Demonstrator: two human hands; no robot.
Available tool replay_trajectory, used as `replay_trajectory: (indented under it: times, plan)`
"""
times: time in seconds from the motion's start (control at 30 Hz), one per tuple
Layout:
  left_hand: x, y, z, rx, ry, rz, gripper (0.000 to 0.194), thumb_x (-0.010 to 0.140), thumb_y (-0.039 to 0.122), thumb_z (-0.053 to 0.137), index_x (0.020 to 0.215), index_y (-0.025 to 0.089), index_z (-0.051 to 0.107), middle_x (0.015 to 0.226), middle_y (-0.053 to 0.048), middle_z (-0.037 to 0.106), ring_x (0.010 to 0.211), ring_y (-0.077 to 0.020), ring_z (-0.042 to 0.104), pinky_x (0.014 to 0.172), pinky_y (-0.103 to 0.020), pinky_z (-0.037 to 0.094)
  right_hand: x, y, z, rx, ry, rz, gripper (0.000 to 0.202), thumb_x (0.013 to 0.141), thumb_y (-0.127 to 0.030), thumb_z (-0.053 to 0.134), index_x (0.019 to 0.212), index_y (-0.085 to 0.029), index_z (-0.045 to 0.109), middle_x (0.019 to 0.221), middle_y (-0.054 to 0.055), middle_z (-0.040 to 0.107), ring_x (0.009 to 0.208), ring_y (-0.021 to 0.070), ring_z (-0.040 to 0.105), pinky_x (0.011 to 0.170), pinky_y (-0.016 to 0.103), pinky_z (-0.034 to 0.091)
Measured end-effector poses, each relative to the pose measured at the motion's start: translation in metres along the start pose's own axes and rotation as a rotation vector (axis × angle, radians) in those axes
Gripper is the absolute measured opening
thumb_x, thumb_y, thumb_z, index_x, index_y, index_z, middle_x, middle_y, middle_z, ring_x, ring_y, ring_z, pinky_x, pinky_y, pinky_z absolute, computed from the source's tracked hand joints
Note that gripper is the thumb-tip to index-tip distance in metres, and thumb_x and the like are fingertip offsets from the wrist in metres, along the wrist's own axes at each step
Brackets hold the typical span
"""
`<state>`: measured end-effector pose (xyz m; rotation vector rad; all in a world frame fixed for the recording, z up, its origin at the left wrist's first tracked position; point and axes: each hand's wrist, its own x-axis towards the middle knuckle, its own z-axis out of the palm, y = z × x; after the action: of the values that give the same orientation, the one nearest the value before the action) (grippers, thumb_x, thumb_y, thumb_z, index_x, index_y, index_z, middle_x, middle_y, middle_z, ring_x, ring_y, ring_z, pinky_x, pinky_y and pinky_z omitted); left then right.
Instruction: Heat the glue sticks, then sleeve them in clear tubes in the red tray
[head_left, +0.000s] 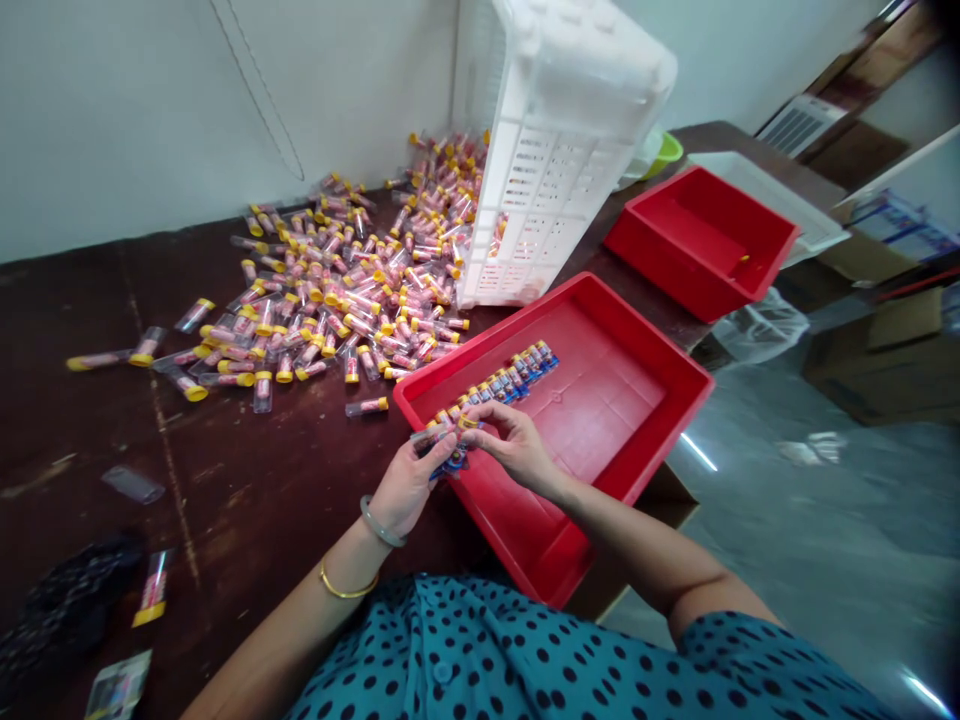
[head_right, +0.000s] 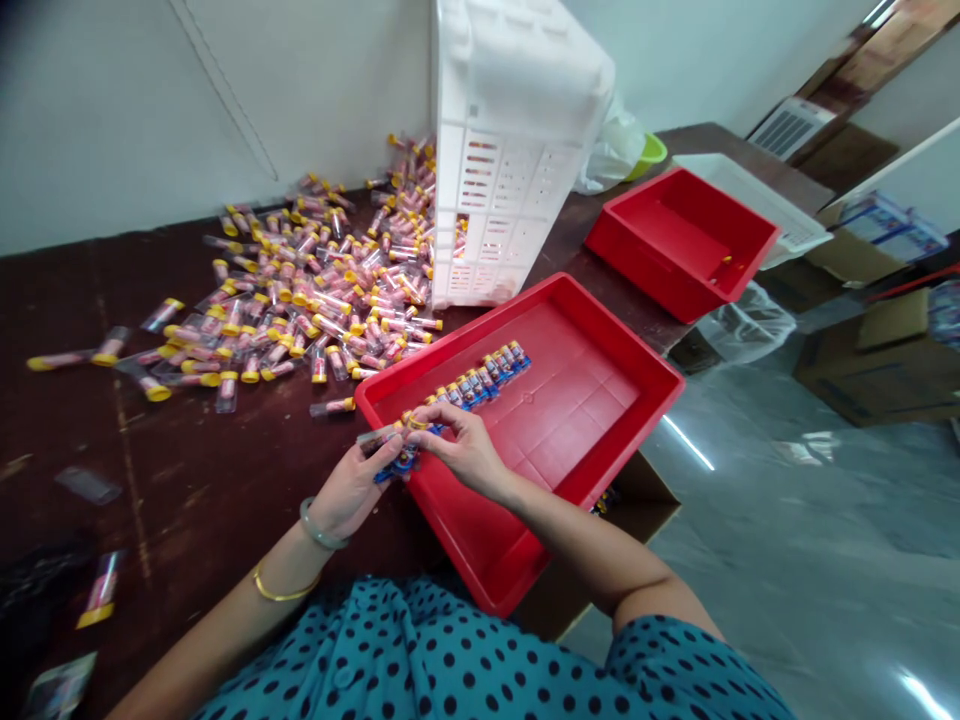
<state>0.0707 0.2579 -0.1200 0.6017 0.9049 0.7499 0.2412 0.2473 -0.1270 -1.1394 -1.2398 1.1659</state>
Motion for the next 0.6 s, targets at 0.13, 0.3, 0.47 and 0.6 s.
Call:
replay_trajectory:
  times: [0.13, 0.3, 0.47, 0.6]
  plan:
    - [0.001, 0.006, -0.005, 0.002, 0.015, 0.002, 0.043, 0.072, 0.038, 0.080, 0.106, 0.014, 0.071, 0.088, -0.005, 0.070, 0.070, -0.0132, 0.062, 0.062, -0.024, 0.051, 0.057, 0.012, -0.082, -0.219, 0.208, 0.075, 0.030, 0.088, -0.035, 0.059, 0.113, -0.021, 0.052, 0.101, 0.004, 0.066, 0.086, 0.0150, 0.066, 0.078, 0.029, 0.054]
    - [-0.004, 0.010, -0.025, 0.066, 0.017, -0.014, 0.042, 0.076, 0.043, 0.074, 0.106, 0.014, 0.065, 0.071, -0.002, 0.066, 0.062, -0.0156, 0.060, 0.048, -0.023, 0.045, 0.124, 0.023, -0.193, -0.730, 0.497, 0.296, 0.032, 0.084, -0.024, 0.057, 0.115, -0.014, 0.054, 0.091, 0.007, 0.069, 0.078, 0.0154, 0.066, 0.072, 0.028, 0.054]
    - [-0.018, 0.011, -0.056, 0.141, 0.096, -0.008, 0.036, 0.074, 0.046, 0.075, 0.087, 0.014, 0.064, 0.076, -0.005, 0.068, 0.063, -0.0172, 0.063, 0.045, -0.023, 0.044, 0.130, 0.040, -0.194, -0.884, 0.387, 0.296, 0.014, 0.074, -0.021, 0.071, 0.084, -0.014, 0.066, 0.082, 0.009, 0.071, 0.077, 0.0198, 0.067, 0.075, 0.033, 0.053]
    - [-0.028, 0.012, -0.084, 0.083, 0.162, -0.004, 0.038, 0.072, 0.041, 0.079, 0.098, 0.015, 0.068, 0.093, -0.007, 0.070, 0.081, -0.0186, 0.066, 0.064, -0.027, 0.055, 0.146, 0.031, -0.150, -0.992, 0.310, 0.165, 0.022, 0.087, -0.030, 0.058, 0.091, -0.010, 0.067, 0.096, 0.018, 0.071, 0.090, 0.0274, 0.066, 0.085, 0.041, 0.050]
